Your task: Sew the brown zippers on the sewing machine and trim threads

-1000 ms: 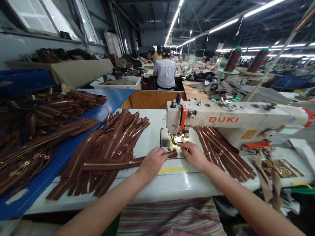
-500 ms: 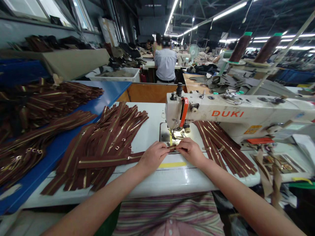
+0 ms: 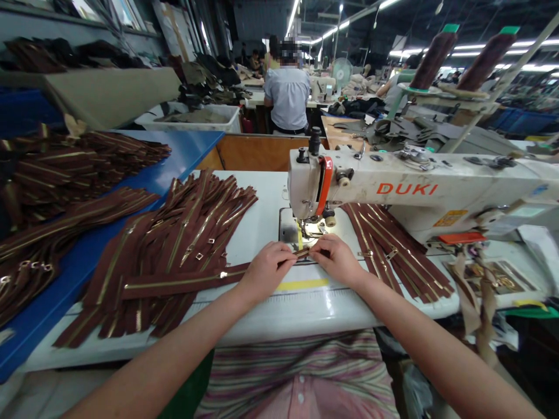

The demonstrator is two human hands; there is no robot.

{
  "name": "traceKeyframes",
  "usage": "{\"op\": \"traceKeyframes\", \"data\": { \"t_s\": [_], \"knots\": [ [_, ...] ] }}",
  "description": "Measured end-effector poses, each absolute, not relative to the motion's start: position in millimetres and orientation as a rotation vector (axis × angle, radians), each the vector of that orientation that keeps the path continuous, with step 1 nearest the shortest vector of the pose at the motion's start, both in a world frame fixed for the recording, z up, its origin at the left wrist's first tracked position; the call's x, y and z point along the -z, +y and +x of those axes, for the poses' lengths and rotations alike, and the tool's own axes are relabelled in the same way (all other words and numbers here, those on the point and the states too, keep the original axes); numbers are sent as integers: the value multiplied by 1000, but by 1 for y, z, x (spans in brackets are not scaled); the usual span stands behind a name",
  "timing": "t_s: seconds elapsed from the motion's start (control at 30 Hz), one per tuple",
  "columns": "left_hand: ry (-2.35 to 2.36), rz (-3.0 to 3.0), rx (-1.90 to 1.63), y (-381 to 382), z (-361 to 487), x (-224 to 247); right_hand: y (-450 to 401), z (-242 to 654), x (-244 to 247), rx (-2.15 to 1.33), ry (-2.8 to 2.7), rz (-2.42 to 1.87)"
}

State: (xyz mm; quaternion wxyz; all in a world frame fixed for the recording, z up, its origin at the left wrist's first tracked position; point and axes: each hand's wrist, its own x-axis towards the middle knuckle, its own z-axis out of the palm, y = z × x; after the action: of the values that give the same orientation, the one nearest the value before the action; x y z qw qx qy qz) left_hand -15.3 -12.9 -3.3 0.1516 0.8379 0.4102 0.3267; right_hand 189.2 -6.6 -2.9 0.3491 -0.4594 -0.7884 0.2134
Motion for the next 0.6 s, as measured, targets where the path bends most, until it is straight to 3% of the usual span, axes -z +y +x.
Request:
{"op": "traceKeyframes", "data": {
  "t_s": [0.33, 0.6],
  "knots": [
    [1210, 2321, -972, -11, -17, 6, -7, 179, 6, -439, -1974, -1357],
    [1139, 2651, -797, -16, -16, 2, -8, 178, 7, -386, -2035, -1384]
  ]
}}
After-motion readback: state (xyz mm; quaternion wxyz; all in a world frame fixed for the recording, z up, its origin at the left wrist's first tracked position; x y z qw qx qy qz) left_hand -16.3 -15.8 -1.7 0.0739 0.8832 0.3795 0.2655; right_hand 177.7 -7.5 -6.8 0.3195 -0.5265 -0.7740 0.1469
